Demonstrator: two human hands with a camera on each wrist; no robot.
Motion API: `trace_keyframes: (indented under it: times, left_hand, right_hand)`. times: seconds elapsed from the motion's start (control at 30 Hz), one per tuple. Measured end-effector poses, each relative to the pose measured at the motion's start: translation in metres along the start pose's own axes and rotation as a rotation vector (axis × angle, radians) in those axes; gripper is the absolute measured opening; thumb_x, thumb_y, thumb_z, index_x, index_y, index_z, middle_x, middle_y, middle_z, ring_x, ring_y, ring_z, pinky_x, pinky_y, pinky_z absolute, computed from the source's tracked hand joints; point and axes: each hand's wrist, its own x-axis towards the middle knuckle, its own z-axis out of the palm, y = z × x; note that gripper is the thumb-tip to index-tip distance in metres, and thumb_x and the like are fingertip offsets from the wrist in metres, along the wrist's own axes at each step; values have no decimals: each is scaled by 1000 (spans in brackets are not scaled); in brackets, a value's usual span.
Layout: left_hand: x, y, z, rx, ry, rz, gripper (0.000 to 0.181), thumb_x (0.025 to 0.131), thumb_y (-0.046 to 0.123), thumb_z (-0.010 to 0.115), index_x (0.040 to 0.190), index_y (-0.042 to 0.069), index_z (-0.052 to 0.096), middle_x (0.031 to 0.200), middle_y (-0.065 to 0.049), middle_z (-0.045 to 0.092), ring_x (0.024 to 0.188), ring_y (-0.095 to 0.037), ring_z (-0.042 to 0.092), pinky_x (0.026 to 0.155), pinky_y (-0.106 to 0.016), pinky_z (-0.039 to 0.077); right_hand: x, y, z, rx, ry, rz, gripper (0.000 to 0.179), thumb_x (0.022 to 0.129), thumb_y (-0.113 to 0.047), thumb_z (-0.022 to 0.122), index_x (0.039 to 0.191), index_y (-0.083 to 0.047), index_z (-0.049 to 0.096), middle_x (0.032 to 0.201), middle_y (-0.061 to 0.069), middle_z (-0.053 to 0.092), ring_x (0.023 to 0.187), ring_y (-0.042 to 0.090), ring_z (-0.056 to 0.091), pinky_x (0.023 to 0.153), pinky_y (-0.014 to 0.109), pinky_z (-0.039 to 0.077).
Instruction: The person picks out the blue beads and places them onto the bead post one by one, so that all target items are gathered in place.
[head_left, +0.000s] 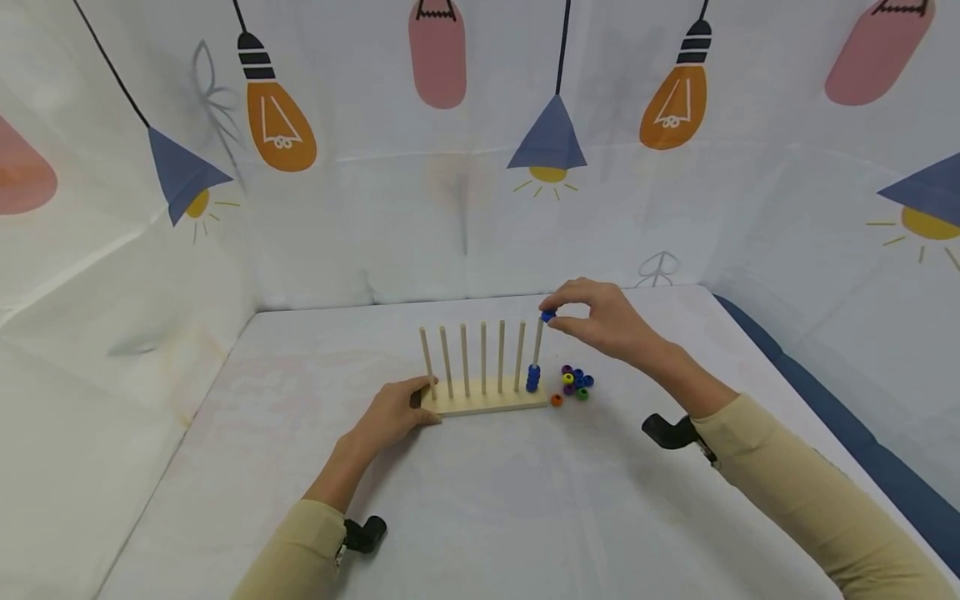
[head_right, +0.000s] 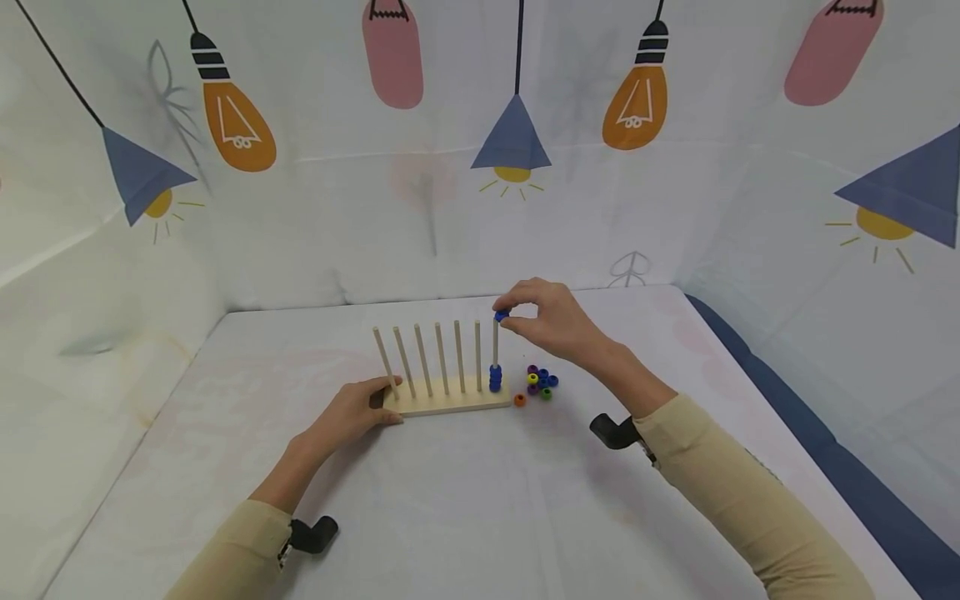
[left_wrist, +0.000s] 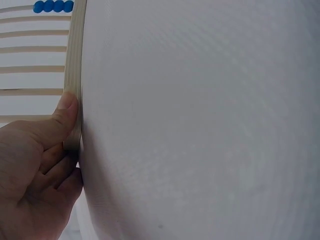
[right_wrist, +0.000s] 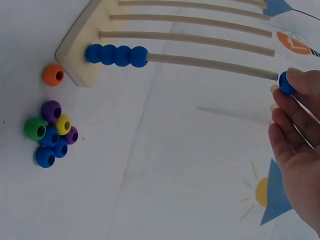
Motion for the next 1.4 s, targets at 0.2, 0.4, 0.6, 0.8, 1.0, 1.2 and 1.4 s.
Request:
trace_keyframes:
  times: [0.2, 0.4, 0.6, 0.8, 1.0, 1.2, 1.4]
  left_hand:
    - [0, 0, 0, 7, -4, -10, 66, 83, 26, 81, 142, 11, 55, 146, -13, 56, 141, -33, 45, 117, -51, 37]
    - [1, -1, 1, 5, -3, -15, 66, 83, 26, 81, 142, 12, 55, 145, -12, 56, 141, -32, 45, 117, -50, 37]
    - [0, -2, 1, 8, -9, -8, 66, 83, 27, 81, 142, 12, 56, 145, -12, 56, 141, -31, 46, 116, -49, 38]
    - [0, -3, 1, -1, -6, -12, 66, 83, 27, 81, 142, 12, 56, 145, -12, 56, 141, -31, 46, 116, -49, 38]
    - [0, -2, 1, -3, -4, -11, 66, 82, 27, 82, 141, 12, 57, 144, -12, 57, 140, -31, 47, 115, -49, 39]
    - [0, -3, 2, 4, -2, -15, 66, 82, 27, 82, 141, 12, 56, 144, -12, 57, 140, -31, 47, 115, -49, 39]
    - [1, -2, 2, 13, 5, -2, 66, 82, 27, 81, 142, 12, 56, 144, -12, 57, 139, -31, 47, 115, -49, 39]
  right_hand:
    - [2, -4, 4, 12, -2, -6, 20, 91, -12, 73, 110, -14, 75, 108, 1, 72, 106, 17, 60, 95, 43, 52]
    - [4, -5, 7, 20, 1, 11, 20, 91, -12, 72, 111, -12, 74, 109, 2, 72, 106, 21, 61, 97, 44, 51]
    - [2, -3, 11, 30, -25, 66, 24, 91, -13, 72, 115, -13, 73, 112, 3, 70, 108, 20, 62, 99, 47, 51]
    - [0, 2, 15, 61, -34, 92, 24, 91, -16, 72, 115, -14, 74, 113, 3, 71, 111, 22, 63, 99, 49, 52]
    - [-2, 6, 20, 88, -52, 130, 23, 91, -16, 73, 114, -15, 74, 114, 3, 70, 111, 23, 63, 100, 49, 52]
    - [-2, 7, 24, 124, -78, 169, 19, 89, -14, 74, 108, -14, 74, 113, 4, 71, 112, 25, 64, 104, 49, 50]
    - [-3, 12, 28, 114, -106, 182, 14, 89, -14, 74, 103, -15, 73, 114, 4, 72, 113, 25, 65, 106, 50, 49]
